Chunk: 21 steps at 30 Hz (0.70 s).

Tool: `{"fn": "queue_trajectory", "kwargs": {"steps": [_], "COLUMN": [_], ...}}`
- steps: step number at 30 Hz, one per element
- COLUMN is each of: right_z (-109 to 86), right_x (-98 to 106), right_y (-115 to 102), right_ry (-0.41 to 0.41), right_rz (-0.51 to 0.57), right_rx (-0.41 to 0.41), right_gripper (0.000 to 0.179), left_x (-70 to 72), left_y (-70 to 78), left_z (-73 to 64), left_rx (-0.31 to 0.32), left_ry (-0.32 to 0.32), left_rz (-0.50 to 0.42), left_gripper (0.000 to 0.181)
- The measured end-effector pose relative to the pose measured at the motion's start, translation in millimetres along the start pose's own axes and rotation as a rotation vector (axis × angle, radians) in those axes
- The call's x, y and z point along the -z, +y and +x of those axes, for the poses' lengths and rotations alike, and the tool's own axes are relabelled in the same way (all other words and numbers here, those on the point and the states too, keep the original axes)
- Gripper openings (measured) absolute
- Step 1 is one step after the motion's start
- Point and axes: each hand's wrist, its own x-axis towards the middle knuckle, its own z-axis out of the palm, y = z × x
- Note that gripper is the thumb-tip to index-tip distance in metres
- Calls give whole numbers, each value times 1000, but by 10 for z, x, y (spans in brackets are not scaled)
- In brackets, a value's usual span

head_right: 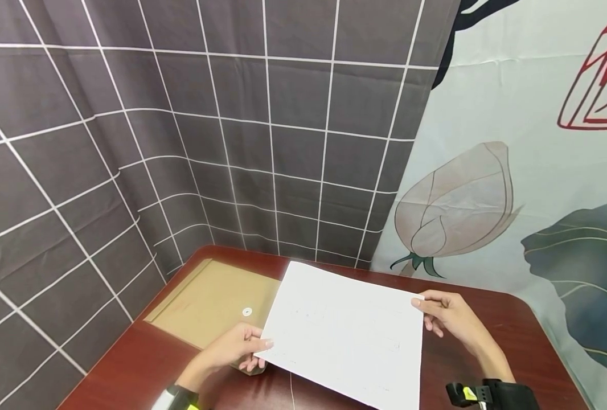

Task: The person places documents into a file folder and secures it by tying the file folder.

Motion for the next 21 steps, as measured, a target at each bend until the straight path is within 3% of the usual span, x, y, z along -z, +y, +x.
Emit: {"fn": "queue_trajectory", "kwargs": {"steps": [6,11,14,16,18,21], "right_z": [-36,-52,-70,-89,-120,-162], "right_x": [-11,-45,-40,-12,28,83], "right_y": [-1,18,48,77,107,147], "right_ry": [3,18,42,69,99,122], "right_rz": [11,32,32,45,77,148], "right_rx": [18,22,15,5,-6,-13], "right_gripper": [39,40,47,51,53,48], "left_x": [-13,-49,-69,-79,-88,-139], "left_y": [23,38,26,8,-22,-86], "left_z": [0,-34,-44,-43,-42,-65], "left_rx": [-4,20,14,-13,-62,-151], "left_ry": [11,23,62,142,273,509], "left_rz": [36,15,27,58,135,420], "left_gripper": [25,26,32,36,39,30]}}
